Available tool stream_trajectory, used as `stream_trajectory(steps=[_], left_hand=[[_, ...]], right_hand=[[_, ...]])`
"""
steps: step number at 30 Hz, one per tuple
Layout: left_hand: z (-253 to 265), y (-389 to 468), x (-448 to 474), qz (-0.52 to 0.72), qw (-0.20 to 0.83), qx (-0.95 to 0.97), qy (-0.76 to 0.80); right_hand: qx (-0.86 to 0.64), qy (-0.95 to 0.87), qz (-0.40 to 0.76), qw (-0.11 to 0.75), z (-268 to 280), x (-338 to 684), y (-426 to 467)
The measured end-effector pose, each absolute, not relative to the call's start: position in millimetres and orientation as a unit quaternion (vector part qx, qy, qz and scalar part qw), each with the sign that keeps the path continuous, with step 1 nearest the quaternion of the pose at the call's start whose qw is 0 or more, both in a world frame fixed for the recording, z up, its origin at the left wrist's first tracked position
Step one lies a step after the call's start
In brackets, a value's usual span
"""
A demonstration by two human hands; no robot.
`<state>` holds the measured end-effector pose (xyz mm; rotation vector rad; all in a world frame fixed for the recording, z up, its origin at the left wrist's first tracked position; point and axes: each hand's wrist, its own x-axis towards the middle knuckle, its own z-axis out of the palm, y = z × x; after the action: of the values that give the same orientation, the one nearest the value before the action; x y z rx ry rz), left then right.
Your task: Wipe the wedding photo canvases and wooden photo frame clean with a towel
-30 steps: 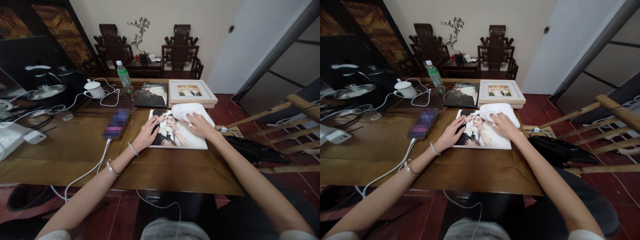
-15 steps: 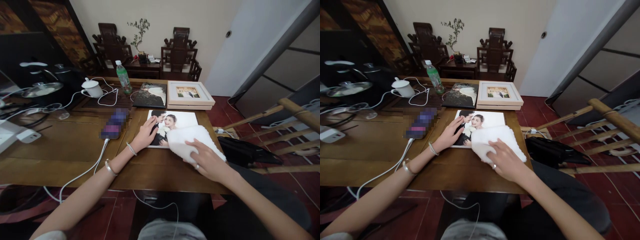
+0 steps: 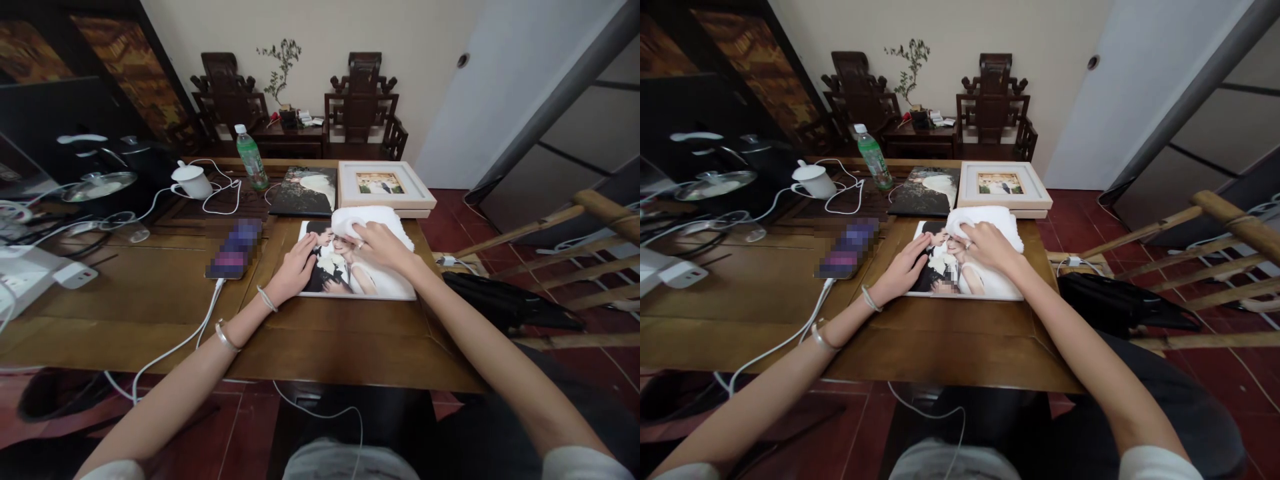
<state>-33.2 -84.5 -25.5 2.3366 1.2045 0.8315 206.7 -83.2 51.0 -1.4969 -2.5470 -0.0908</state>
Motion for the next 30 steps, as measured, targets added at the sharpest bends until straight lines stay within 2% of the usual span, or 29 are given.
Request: stream_trajectory(steps=[10,13,20,26,30], left_hand=[[-25,-86,-29,0.291,0.189,0.827,0.443],[-24,-86,-29,0.288,0.187,0.829,0.442],[-26,-84,-31,0.299,0.19,0.83,0.431],[-26,-84,-32,0.315,0.188,0.829,0.422],[-26,-84,-33,0.301,0.194,0.833,0.422]], right_hand=[[-0.405,-0.906,-0.048,0.112,35,198,-222],[-0.4,-0.909,-0.038,0.112,37,193,-238],[-0.464,-0.883,-0.029,0.059,55,185,-165],[-0.493,-0.868,-0.014,0.056,67,180,-86],[-0.505,-0.861,0.004,0.065,65,178,-70]])
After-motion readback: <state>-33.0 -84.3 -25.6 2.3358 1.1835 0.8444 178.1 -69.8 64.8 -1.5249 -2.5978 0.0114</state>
